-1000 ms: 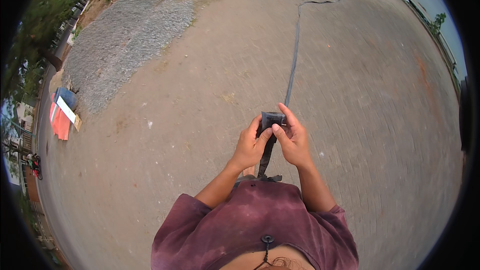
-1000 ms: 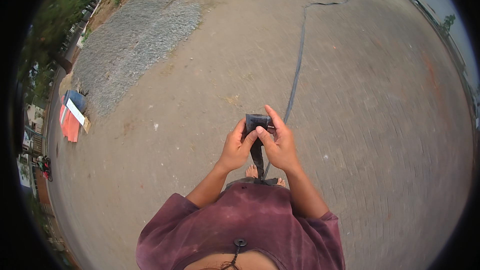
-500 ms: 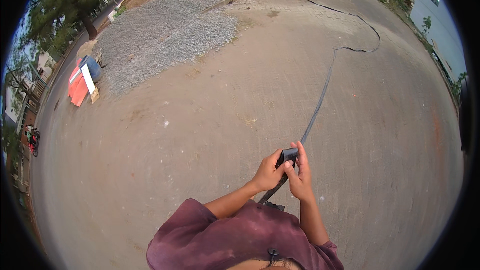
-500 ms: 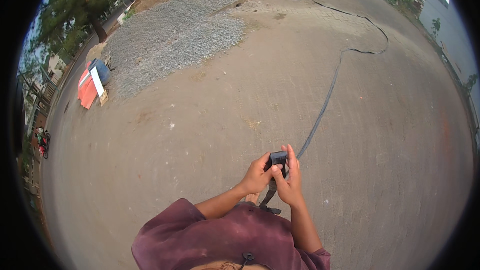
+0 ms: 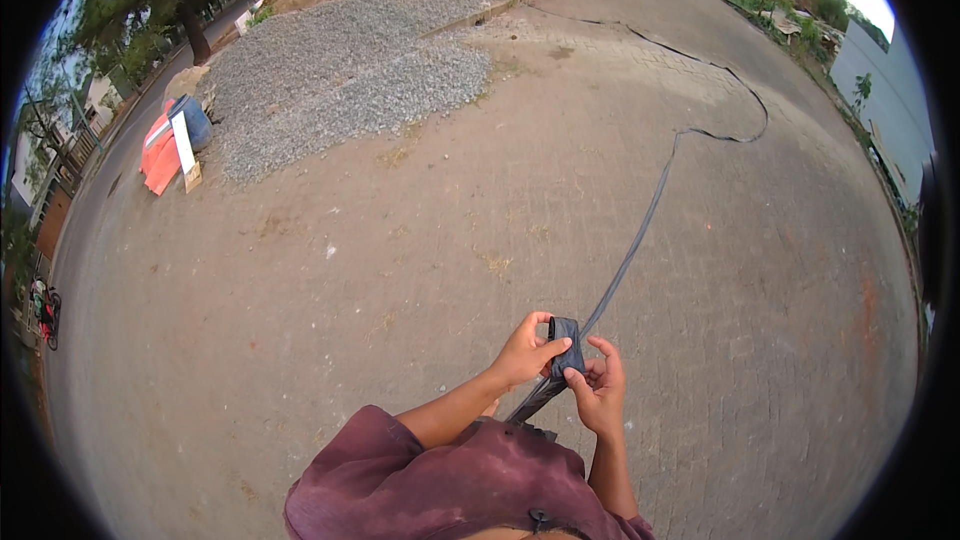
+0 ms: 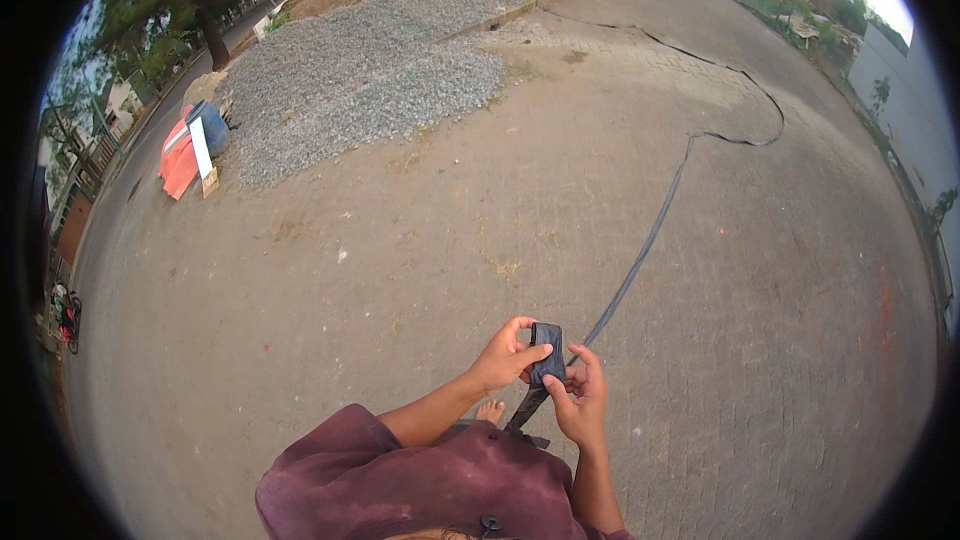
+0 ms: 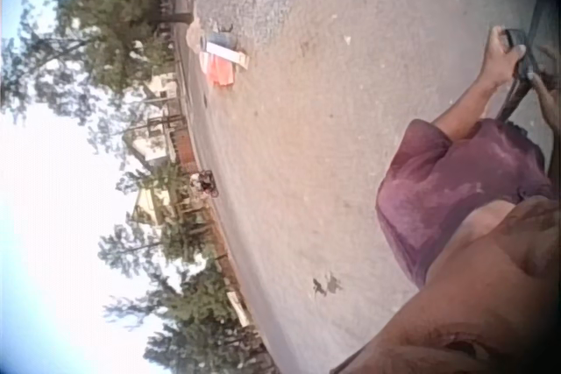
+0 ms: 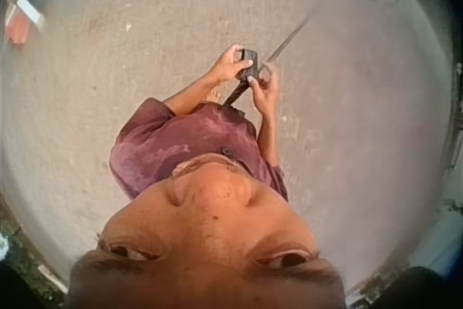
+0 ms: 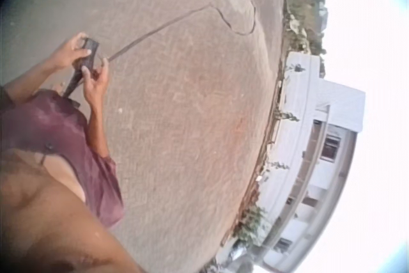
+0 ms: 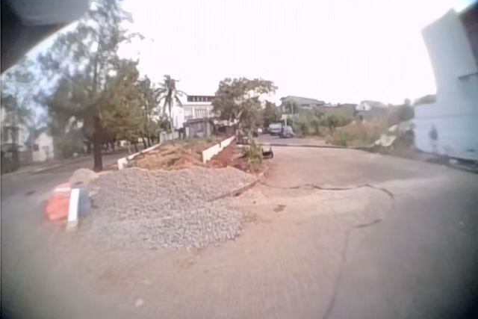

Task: The person walks across a paved area to a blue hose lying on the ground. They use black tape to wrap and secure a section of the hose, then proceed to fold and roll the tape into a compact bundle.

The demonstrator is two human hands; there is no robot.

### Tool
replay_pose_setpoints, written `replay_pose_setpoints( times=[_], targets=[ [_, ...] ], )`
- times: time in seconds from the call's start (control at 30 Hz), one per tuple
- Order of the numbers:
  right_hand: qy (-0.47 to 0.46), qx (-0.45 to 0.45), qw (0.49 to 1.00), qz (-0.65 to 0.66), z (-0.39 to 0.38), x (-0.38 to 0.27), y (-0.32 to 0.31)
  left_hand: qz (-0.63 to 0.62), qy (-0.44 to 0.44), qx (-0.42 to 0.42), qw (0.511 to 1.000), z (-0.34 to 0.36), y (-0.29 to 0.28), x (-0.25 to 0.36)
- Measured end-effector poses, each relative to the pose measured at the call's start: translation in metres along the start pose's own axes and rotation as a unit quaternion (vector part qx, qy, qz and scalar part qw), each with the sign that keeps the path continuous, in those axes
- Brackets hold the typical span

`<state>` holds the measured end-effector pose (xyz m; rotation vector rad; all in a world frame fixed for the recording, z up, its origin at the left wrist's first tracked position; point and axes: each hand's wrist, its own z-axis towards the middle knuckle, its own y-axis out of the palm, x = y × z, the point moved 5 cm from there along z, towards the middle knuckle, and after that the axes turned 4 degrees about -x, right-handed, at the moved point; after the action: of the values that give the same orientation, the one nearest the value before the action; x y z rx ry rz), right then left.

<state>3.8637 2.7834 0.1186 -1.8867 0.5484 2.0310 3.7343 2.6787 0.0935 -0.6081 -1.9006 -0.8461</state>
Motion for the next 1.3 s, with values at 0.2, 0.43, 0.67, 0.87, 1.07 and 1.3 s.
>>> replay_pose_setpoints(
  times=[0.2, 0.43, 0.67, 0.87, 1.07, 1.3],
  targets=[
    [-0.157, 0.007, 0.944, -0.289, -0.001, -0.039, -0.005, -0.022, -0.052, -0.059, 0.997, 0.001, 0.004, -0.002],
    [-0.010, 0.035, 0.998, -0.060, 0.003, 0.000, -0.028, 0.244, 0.128, -0.044, 0.960, 0.015, 0.002, -0.016],
    [0.006, 0.085, 0.993, 0.078, 0.014, -0.008, -0.014, 0.126, 0.086, -0.142, 0.978, -0.001, 0.020, -0.011],
    [-0.141, 0.033, 0.940, -0.308, -0.004, -0.036, 0.002, 0.031, 0.020, -0.035, 0.999, -0.004, -0.001, 0.004],
    [-0.223, 0.027, 0.887, -0.403, -0.005, -0.035, 0.015, -0.027, 0.012, -0.016, 0.999, -0.004, 0.001, 0.004],
    [-0.194, 0.057, 0.929, -0.310, 0.001, -0.023, 0.002, 0.043, -0.005, -0.025, 0.999, -0.005, -0.003, 0.008]
  ],
)
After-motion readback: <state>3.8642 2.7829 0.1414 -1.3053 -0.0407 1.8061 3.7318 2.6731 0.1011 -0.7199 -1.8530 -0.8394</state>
